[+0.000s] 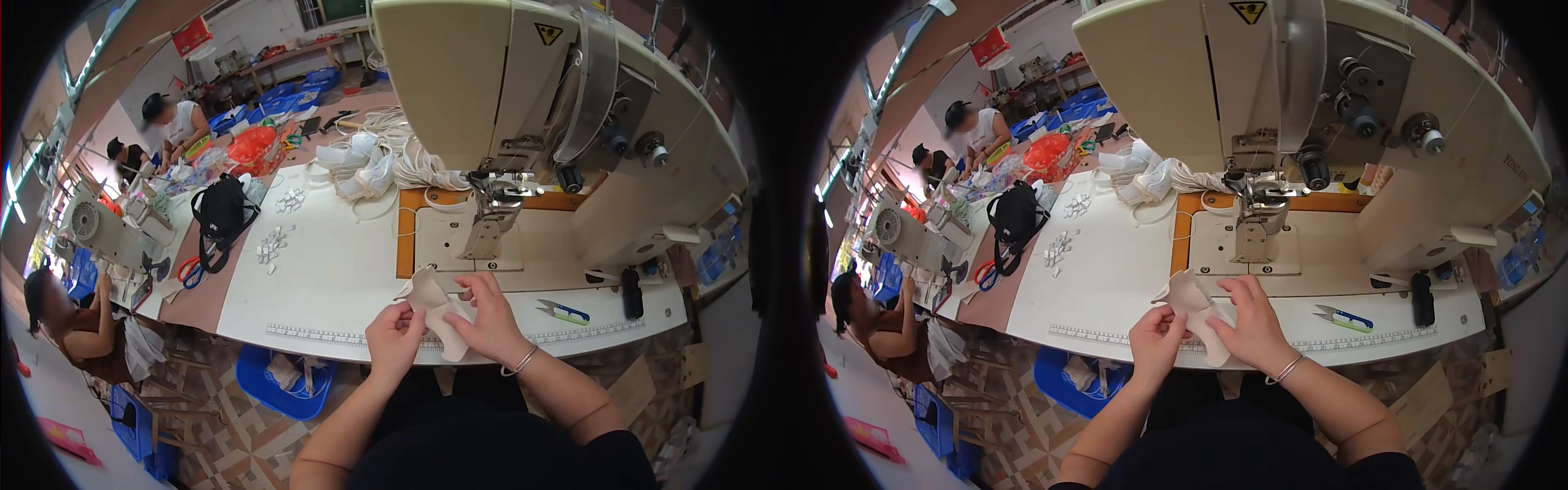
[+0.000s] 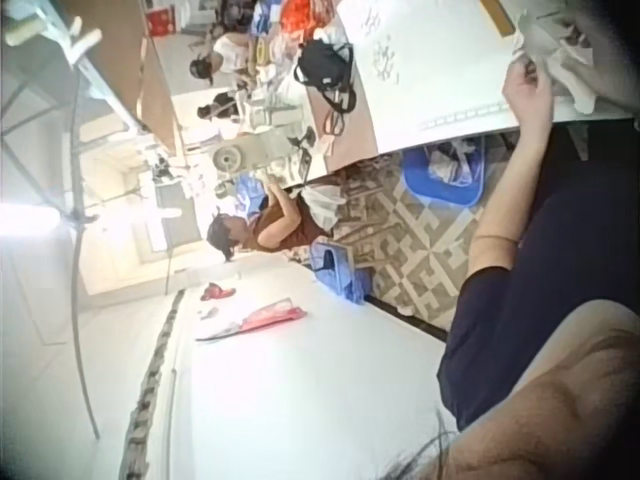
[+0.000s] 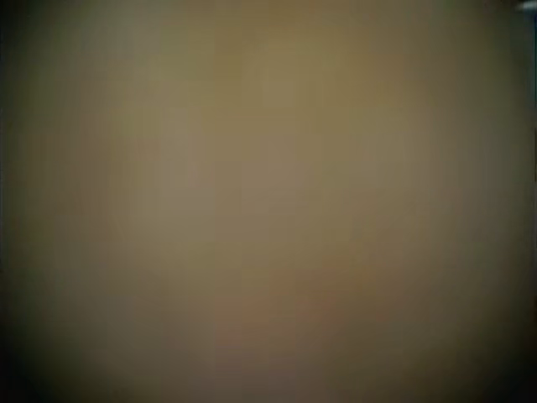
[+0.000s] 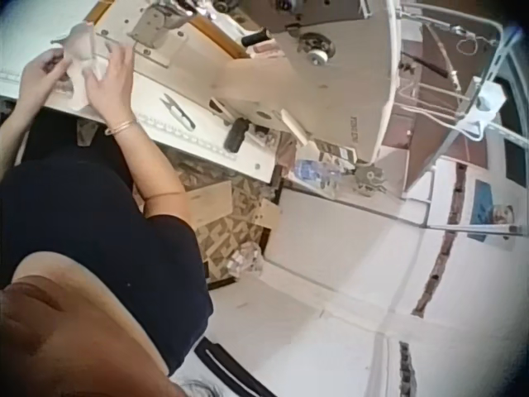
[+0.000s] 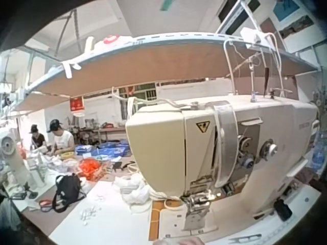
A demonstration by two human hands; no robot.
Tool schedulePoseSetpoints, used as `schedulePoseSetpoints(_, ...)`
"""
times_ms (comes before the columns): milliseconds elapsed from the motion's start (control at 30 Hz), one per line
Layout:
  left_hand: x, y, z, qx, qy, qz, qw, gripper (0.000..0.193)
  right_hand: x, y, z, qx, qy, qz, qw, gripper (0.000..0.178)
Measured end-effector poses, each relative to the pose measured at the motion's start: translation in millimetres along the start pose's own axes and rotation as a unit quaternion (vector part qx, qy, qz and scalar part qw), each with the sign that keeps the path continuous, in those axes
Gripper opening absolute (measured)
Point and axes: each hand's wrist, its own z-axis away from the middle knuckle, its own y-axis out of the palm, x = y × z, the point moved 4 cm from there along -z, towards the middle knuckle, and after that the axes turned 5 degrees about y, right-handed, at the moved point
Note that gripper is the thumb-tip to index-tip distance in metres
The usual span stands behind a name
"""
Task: The person folds and aligns white fabric pieces, then feeds them into an industrial sewing machine to stitch edges. They repeatedly handle small fabric pieces, adjust the machine, and trim threads, producing finished mask-like components.
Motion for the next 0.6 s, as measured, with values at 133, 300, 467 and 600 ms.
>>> schedulePoseSetpoints(133,10.8,1.4,-5.8,0.037,0.040,-0.132,0.990,0.017,6.2,7.0,-10.2,0.102,0.055,0.022,0.993,0.042)
schedulePoseSetpoints(300,0.7,12.0,-4.0,0.046,-0.061,-0.040,0.996,0.016,20.0,8.4,-15.0,-0.045,-0.092,0.188,0.977,0.048)
schedulePoseSetpoints(467,50.1,30.0,5.0,-0.010,-0.166,0.175,0.970,0.013,23.4,19.3,-23.1,0.013,-0.105,0.326,0.939,0.051)
schedulePoseSetpoints(600,65.4,37.2,7.4,0.017,-0.179,0.203,0.962,0.021,-13.2,35.1,-28.3,0.100,-0.070,0.301,0.946,0.041)
